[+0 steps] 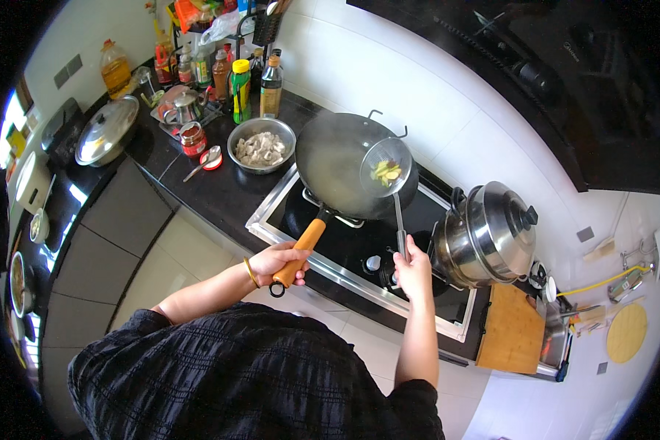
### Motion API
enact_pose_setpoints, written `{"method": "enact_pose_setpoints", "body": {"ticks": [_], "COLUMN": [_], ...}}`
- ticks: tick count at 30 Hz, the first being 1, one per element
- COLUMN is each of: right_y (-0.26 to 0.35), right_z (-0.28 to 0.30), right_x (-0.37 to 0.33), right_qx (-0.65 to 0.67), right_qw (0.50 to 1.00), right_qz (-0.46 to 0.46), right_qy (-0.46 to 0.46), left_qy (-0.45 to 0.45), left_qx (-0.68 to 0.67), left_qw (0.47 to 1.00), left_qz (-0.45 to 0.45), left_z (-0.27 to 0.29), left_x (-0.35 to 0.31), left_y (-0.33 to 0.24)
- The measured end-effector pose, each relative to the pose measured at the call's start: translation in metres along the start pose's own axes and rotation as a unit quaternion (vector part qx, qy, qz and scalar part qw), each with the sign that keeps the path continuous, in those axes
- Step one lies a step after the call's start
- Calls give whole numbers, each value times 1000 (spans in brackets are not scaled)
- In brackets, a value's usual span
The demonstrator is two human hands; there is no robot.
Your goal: The person uses a strainer to scoop pieces of meat from a wok of boiling water and transfers them into a metal bowl. After removing the meat, the person moves to the sink and washes the strainer under running water.
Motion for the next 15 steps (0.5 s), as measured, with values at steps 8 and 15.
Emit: {"method": "enact_pose_setpoints", "body": {"ticks": [8, 15], "right_y": [47, 7], "right_z": [23, -3], "right_x": [-14, -11], "right_qx": [-69, 303], "right_qw": [977, 904], "right_qz": [-112, -143], "right_qy": [170, 267], "left_qy": [0, -3], "left_qx": [-4, -12], "left_qw": [1000, 1000], "left_qz": [7, 9], "left_z": [-1, -4], "left_x": [-1, -2], "left_y": [-1, -2]}}
Point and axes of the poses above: each hand's wrist, its own x-axis towards the middle knuckle, its own z-axis out of the back of the hand, y = z × x, the point moved 6 cm from there along x, towards the middle knuckle, and after that the axes turned 7 degrees about y, right-handed, at the moved point
